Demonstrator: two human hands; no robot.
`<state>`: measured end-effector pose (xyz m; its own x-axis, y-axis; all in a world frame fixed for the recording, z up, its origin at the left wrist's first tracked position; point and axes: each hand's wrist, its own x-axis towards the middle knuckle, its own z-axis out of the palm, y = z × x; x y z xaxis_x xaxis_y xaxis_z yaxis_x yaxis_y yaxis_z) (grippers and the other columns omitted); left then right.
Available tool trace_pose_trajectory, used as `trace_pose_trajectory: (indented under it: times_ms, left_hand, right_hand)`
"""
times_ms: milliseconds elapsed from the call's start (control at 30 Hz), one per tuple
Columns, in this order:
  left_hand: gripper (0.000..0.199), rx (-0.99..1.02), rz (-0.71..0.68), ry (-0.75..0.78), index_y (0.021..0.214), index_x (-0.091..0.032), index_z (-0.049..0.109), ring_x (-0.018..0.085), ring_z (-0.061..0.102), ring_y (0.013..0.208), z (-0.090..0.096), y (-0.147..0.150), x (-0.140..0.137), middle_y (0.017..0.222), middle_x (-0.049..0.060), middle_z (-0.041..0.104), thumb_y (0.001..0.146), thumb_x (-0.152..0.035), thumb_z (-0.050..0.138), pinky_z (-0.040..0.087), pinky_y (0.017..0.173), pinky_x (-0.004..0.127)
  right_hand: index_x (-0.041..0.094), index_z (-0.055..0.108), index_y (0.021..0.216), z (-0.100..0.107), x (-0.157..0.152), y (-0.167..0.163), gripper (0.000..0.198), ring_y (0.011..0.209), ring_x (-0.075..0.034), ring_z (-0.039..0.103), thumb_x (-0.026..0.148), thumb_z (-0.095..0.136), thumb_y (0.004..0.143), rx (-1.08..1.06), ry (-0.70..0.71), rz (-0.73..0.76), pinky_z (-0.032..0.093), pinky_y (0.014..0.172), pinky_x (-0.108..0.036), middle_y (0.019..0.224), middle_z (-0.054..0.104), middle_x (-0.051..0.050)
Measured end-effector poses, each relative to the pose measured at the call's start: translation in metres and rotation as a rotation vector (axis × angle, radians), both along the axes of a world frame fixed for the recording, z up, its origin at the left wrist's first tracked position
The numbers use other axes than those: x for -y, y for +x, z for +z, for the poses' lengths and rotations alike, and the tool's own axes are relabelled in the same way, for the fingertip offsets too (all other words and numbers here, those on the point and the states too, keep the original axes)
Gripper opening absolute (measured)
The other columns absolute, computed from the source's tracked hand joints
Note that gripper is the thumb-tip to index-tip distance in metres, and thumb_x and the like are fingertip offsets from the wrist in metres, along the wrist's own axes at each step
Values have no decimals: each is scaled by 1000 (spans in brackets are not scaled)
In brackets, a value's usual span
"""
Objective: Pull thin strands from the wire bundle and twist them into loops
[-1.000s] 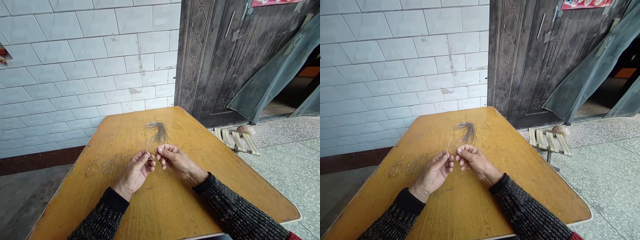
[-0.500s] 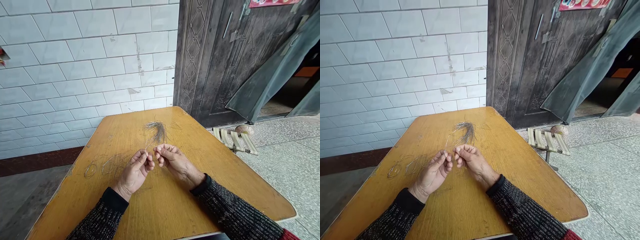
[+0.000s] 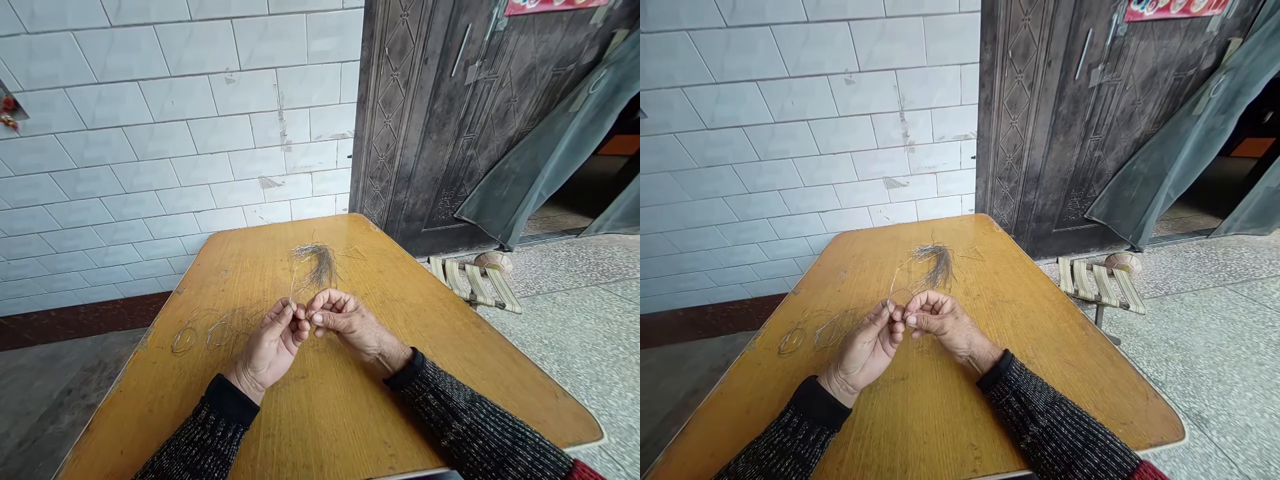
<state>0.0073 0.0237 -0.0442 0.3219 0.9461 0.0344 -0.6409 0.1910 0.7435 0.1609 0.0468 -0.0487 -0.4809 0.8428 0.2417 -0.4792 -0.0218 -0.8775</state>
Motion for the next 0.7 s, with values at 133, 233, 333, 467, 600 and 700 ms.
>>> trace_pose_trajectory:
  times_ms: [133, 233, 333, 467, 600, 700]
  left_hand:
    - [14, 7, -4, -4, 74, -15, 56, 5, 58, 63, 1, 0, 1, 73, -3, 58, 70, -18, 68, 48, 59, 14]
    - [14, -7, -8, 8, 74, -15, 56, 5, 57, 63, 2, 0, 2, 73, -3, 57, 70, -19, 68, 48, 59, 14]
    - [14, -14, -12, 23, 74, -15, 55, 5, 57, 63, 2, 0, 3, 73, -3, 56, 70, -20, 68, 48, 59, 14]
    - [13, -35, -3, 51, 75, -15, 56, 6, 57, 64, 2, -1, 2, 74, -2, 57, 71, -20, 68, 48, 60, 15]
    - [11, -43, 4, 71, 76, -15, 56, 6, 58, 66, 0, -2, 1, 75, -2, 59, 72, -20, 66, 48, 61, 16]
    - [9, -31, -11, 79, 76, -15, 57, 6, 58, 66, -2, -2, 0, 75, -2, 59, 73, -19, 65, 48, 61, 16]
  right_hand:
    - [17, 61, 73, 1, 1, -1, 18, 61, -7, 57, 25, 73, 63, -12, -3, -43, 45, 59, -20, 72, 65, 1]
    - [17, 61, 71, 3, 3, -2, 19, 59, -7, 56, 25, 74, 61, -15, -2, -72, 45, 60, -21, 68, 63, 2]
    - [17, 61, 70, 4, 3, -2, 20, 58, -7, 55, 26, 76, 59, -20, -13, -78, 45, 59, -21, 65, 61, 3]
    - [17, 62, 73, 4, 0, 3, 21, 58, -7, 57, 25, 76, 60, 7, -51, 7, 47, 58, -20, 66, 63, 2]
    - [15, 63, 75, 4, -3, 7, 22, 59, -8, 59, 36, 66, 71, 10, -111, 83, 49, 55, -19, 66, 63, 0]
    - [14, 61, 74, 4, -4, 7, 24, 59, -7, 59, 38, 63, 74, -16, -121, 127, 50, 53, -18, 68, 62, -1]
